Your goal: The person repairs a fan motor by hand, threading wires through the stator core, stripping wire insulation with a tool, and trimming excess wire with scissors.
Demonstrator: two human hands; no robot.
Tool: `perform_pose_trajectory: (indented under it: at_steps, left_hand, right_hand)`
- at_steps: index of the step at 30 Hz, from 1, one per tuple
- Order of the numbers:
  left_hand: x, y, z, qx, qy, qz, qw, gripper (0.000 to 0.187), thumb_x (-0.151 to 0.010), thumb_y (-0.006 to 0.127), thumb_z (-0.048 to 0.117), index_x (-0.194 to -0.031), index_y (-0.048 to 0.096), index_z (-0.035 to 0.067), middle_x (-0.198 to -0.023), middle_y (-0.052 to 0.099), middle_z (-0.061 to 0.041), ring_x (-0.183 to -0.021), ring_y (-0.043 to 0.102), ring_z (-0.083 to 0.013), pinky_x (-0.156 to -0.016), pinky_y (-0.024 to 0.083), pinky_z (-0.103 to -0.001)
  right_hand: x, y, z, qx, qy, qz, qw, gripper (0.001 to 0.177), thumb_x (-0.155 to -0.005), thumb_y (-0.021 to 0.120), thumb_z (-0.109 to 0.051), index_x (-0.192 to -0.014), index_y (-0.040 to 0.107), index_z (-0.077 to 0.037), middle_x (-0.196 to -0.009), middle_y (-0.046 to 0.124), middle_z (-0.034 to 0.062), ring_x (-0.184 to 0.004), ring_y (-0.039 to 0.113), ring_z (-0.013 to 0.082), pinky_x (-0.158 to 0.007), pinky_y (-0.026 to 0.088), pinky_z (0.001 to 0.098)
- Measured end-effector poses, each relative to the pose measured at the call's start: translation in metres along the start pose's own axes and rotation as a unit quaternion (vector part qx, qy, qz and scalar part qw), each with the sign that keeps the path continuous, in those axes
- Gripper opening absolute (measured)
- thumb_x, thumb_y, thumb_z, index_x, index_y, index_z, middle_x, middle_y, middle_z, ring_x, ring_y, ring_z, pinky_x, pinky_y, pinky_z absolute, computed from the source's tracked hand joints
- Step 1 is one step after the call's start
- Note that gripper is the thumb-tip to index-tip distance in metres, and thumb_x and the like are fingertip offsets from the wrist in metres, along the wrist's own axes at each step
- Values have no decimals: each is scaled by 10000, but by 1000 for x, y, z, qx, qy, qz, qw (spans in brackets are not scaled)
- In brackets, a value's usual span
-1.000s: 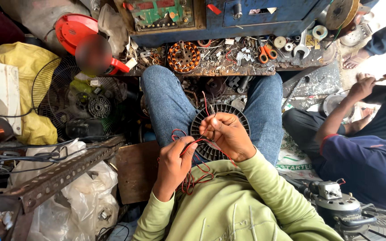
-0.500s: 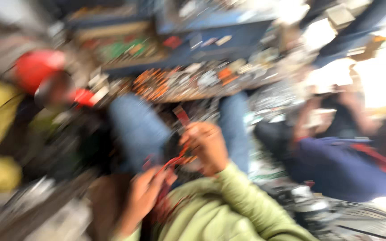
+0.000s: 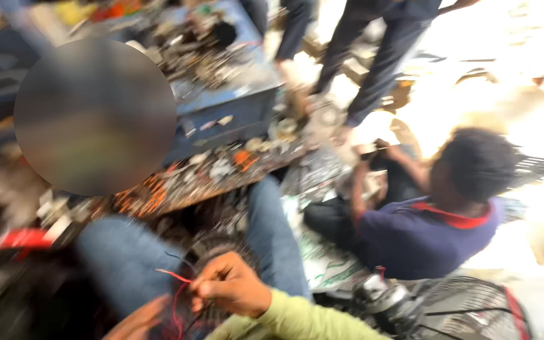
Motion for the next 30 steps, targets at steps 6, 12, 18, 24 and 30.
perform_pose_trajectory:
  at_steps: [6,12,18,24,30]
  left_hand:
    - [15,-1,133,325,220,62,918,353,-1089,518,211,-1324,625,-30,-1295,688,-104,-1178,645,-167,-1034,507,-304]
    - [23,20,138,471,156,81,864,340,-1079,548,242,-1257,655,-27,-1181,731,-50,-759,609,-53,-682,531,-208]
    - [32,11,140,380,277,180,864,234,-1106,563,189,-1088,645,-29,-1100,678,-71,-1048,653,-125,-921,545,-280]
    - [37,-1,144,360,281,225,860,206,-1112,518,145,-1015,588,-22,-1022,654,-73,-1054,644,-137,-1016,533,-308]
    - [46,-12,151,241,217,224,919,225,-1097,541,141,-1003,635,-42,-878,632,-47,-760,571,-71,-655,465,-245]
  right_hand:
    - [15,-7,8,91,17,-24,995,175,-952,750,-92,-964,736,82,-874,757,183,-819,740,266,-791,611,390]
    - [22,-15,20,18,51,-26,998,180,-934,779,-109,-1015,735,46,-881,744,158,-827,727,262,-774,590,389]
    - [21,-12,34,19,62,-39,997,179,-960,794,-118,-1012,755,49,-909,743,147,-843,713,243,-808,586,395]
    - [24,4,11,225,-68,-41,971,123,-980,770,-46,-1056,745,49,-1136,713,133,-1041,666,224,-951,540,348]
    - [19,1,-1,265,-27,99,959,112,-920,726,-17,-1013,765,32,-943,747,116,-705,650,153,-636,521,276]
Point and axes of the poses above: each hand's wrist, its own x-axis away from the middle knuckle, its own y-axis out of the palm, z = x × y, the point moved 5 cm from there along -x, towards the middle knuckle
